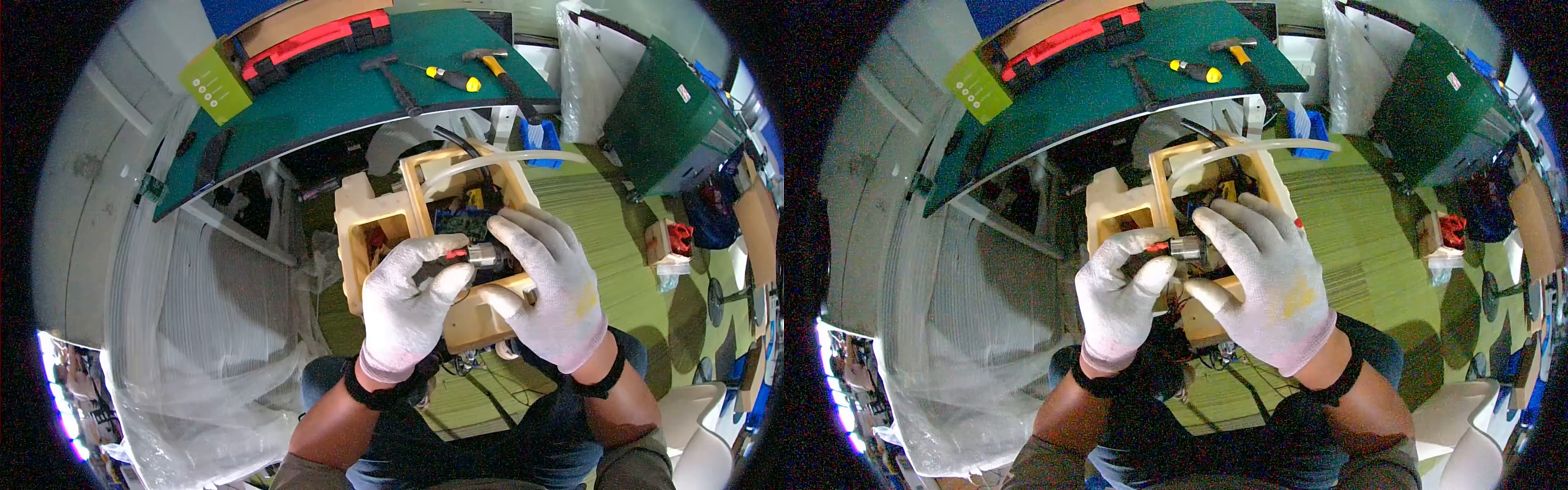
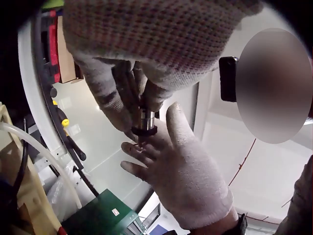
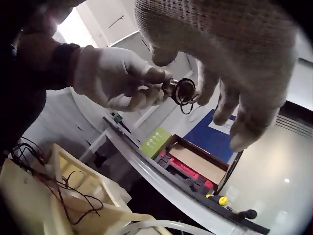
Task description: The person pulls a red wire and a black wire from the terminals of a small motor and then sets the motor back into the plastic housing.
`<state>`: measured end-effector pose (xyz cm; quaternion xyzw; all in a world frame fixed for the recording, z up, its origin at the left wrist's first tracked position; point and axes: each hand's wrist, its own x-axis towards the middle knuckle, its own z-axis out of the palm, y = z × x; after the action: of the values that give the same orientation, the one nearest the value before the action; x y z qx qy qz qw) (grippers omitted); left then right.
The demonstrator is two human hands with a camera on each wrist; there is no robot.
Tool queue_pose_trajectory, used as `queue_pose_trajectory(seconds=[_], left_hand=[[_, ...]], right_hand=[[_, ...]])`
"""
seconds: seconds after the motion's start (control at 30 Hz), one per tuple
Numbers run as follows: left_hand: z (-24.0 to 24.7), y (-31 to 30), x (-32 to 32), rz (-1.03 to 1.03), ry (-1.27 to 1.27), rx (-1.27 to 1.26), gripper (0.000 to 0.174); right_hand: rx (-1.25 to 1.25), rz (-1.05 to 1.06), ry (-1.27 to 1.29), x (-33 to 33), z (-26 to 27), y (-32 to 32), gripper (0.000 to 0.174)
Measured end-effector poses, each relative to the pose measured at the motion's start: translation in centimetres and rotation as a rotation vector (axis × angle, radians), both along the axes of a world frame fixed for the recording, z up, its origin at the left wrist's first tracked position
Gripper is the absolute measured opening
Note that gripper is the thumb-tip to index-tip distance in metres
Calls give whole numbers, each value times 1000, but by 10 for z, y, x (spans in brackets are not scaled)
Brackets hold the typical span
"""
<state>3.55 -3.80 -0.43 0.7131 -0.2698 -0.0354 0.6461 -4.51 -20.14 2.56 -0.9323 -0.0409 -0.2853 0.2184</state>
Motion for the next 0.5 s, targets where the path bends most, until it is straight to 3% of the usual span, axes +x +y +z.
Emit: queue_pose_trajectory(seconds=[0.23, 0.5], left_hand=[[-4, 1, 2, -169, 194, -107, 26], [0, 2, 5, -260, 223, -100, 32]], right_hand=[[208, 25, 11, -1, -3, -4, 52], [220, 41, 62, -3, -6, -5, 43]])
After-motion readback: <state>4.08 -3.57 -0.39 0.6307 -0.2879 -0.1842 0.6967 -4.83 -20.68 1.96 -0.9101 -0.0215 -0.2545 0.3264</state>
